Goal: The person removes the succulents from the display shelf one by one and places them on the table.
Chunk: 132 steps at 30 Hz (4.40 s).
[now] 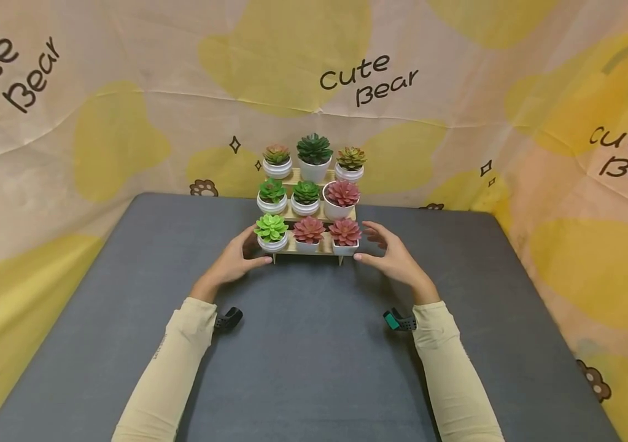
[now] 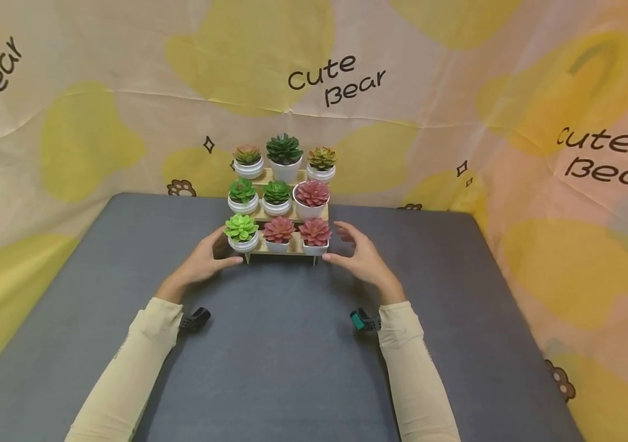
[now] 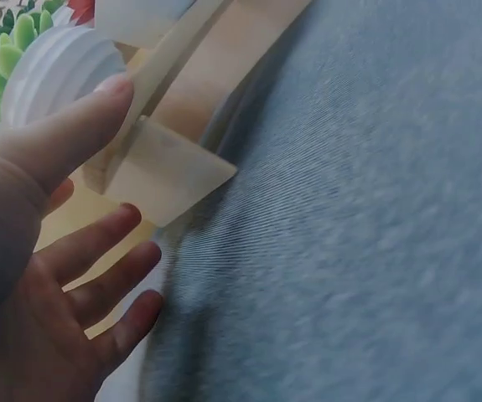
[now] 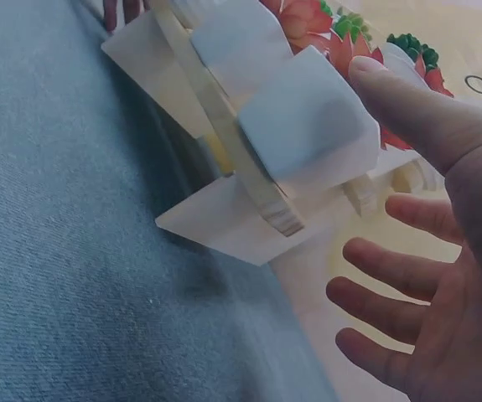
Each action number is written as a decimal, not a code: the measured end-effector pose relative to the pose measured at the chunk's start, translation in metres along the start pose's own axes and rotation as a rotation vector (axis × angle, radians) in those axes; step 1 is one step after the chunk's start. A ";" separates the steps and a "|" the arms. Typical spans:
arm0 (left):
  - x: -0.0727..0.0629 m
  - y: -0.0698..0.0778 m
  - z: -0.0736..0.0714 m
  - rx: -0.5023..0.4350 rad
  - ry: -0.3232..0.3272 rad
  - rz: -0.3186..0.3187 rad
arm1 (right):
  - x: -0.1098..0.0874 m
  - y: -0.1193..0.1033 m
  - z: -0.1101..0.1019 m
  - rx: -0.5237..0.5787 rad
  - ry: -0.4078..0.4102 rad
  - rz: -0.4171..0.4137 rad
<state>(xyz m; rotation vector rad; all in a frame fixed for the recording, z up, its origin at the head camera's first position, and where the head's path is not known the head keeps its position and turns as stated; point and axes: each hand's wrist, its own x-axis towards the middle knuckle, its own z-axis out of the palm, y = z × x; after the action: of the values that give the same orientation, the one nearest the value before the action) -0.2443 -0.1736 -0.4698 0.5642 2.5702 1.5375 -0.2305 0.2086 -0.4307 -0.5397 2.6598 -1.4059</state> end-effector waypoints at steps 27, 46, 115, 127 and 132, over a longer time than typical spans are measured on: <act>-0.003 -0.012 0.007 -0.124 -0.045 -0.035 | 0.008 0.001 0.027 0.127 0.107 -0.097; -0.004 -0.014 0.006 -0.137 -0.030 -0.047 | 0.003 0.000 0.000 0.207 0.054 -0.105; -0.007 -0.015 0.010 -0.129 -0.016 -0.046 | -0.005 0.063 -0.007 0.216 0.005 0.109; -0.006 -0.013 0.008 -0.125 -0.015 -0.052 | -0.006 0.056 -0.015 0.210 -0.020 0.115; -0.005 -0.014 0.008 -0.126 -0.016 -0.054 | -0.007 0.050 -0.021 0.197 -0.016 0.107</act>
<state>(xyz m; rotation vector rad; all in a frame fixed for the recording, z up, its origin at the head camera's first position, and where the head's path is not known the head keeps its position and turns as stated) -0.2417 -0.1748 -0.4863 0.4868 2.4343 1.6557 -0.2418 0.2533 -0.4604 -0.3816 2.4594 -1.6001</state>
